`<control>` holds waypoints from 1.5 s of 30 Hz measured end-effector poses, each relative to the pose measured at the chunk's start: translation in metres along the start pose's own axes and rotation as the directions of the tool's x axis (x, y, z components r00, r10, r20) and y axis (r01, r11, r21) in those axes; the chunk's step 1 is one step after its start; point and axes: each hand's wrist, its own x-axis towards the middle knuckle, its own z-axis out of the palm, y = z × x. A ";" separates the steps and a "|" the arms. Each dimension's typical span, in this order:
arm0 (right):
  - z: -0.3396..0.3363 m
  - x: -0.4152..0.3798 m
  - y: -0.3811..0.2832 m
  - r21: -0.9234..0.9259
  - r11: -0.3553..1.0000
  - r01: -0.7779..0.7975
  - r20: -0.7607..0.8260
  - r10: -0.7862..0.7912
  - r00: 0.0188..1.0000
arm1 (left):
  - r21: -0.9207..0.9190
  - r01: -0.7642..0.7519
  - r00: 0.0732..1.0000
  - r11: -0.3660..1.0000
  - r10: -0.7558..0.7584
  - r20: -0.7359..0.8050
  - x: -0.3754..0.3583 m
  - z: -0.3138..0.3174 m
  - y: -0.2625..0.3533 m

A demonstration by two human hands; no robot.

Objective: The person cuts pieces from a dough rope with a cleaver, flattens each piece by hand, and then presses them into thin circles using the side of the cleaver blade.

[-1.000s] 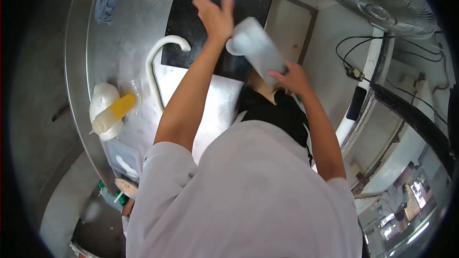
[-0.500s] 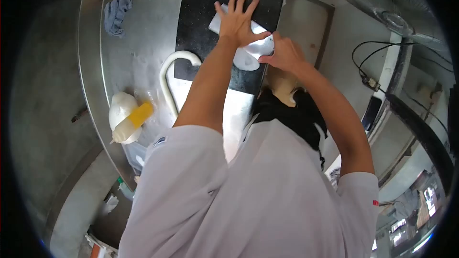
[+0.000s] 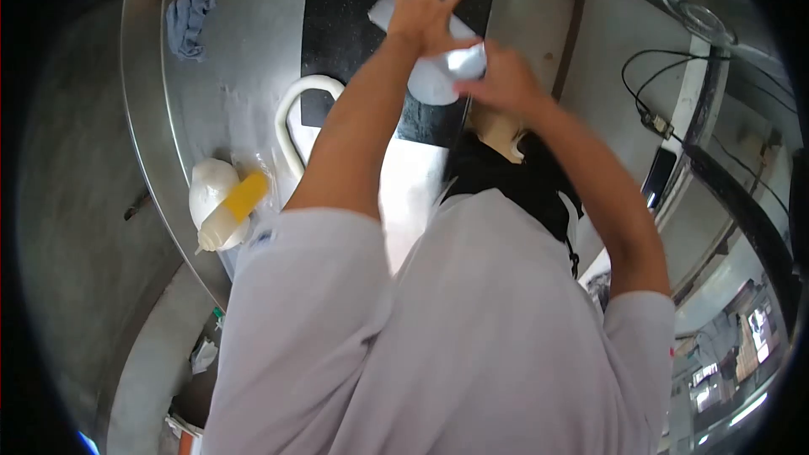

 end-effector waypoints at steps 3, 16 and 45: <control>0.042 -0.066 0.004 -0.051 0.999 -0.003 -0.017 0.002 1.000 | -0.142 -0.022 0.990 0.990 0.042 0.138 -0.067 0.006 0.046; -0.012 -0.010 0.031 -0.164 0.955 0.248 0.161 -0.222 0.962 | -0.106 0.173 0.982 0.979 -0.179 -0.056 -0.048 0.015 0.039; -0.035 0.074 0.085 0.003 0.870 0.492 0.088 -0.491 0.867 | -0.046 0.307 0.934 0.950 -0.311 -0.177 0.010 0.013 0.030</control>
